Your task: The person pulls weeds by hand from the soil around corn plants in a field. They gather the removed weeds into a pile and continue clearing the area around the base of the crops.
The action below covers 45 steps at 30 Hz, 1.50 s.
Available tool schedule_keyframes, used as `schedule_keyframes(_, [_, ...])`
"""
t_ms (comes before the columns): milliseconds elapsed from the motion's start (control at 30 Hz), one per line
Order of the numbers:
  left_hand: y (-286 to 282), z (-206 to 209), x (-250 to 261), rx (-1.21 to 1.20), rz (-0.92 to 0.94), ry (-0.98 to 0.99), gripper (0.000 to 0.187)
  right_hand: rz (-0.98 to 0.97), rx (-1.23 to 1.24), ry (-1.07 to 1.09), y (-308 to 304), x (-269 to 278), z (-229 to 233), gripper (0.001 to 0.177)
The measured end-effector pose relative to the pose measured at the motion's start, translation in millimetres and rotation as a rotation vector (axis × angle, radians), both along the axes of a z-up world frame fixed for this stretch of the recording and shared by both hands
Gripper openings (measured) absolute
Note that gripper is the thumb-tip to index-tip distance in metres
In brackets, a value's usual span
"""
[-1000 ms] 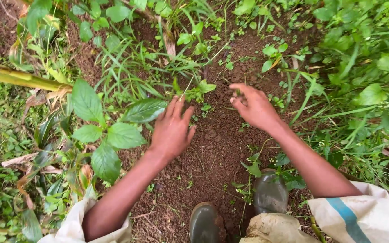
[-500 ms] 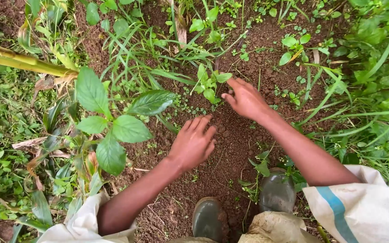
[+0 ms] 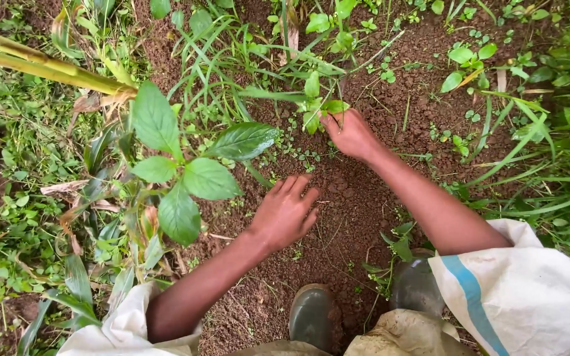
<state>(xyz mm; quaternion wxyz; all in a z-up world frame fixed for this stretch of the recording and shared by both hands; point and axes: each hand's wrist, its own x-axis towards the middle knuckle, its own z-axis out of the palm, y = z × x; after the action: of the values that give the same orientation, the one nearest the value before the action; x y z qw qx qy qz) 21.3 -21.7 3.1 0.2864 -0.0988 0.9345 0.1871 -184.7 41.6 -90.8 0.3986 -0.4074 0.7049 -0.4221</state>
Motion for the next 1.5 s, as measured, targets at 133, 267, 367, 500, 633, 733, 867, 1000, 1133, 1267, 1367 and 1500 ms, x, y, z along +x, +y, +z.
schedule_keyframes(133, [1,-4,1,0.011,-0.032,0.063,0.035,-0.086,-0.111,-0.252,-7,3,-19,0.038])
schedule_keyframes(267, [4,-7,1,0.03,-0.024,0.034,0.037,-0.202,-0.084,-0.184,-1,6,-40,0.041])
schedule_keyframes(367, [4,-9,3,0.03,-0.03,0.034,0.039,-0.262,0.003,-0.151,2,17,-9,0.038])
schedule_keyframes(500, [4,-4,-3,0.042,-0.016,-0.027,0.04,-0.373,-0.009,-0.028,24,-9,-3,0.03])
schedule_keyframes(633, [11,-38,2,-0.002,-0.087,-0.032,0.05,-0.581,0.071,0.108,42,-50,34,0.042])
schedule_keyframes(733, [11,-25,-6,0.036,-0.071,-0.042,0.051,-0.53,0.007,0.207,57,-53,36,0.046])
schedule_keyframes(867, [6,-1,-7,0.032,-0.037,0.001,0.039,-0.29,0.044,0.155,57,-19,44,0.027])
schedule_keyframes(1000, [-9,9,-10,-0.085,-0.053,0.169,0.036,-0.25,0.059,0.14,46,-10,29,0.016])
schedule_keyframes(1133, [-34,42,-14,-0.388,-0.041,0.27,0.038,-0.251,0.061,0.144,43,-10,23,0.011])
schedule_keyframes(1267, [-67,57,-2,-0.779,0.151,0.043,0.06,-0.236,0.079,0.197,45,-18,0,0.005])
schedule_keyframes(1367, [-93,52,19,-0.832,0.247,-0.059,0.058,-0.189,0.139,0.271,37,-16,-6,0.012])
schedule_keyframes(1500, [-134,11,58,-0.825,0.293,-0.007,0.053,0.036,0.3,0.38,7,-9,23,0.046])
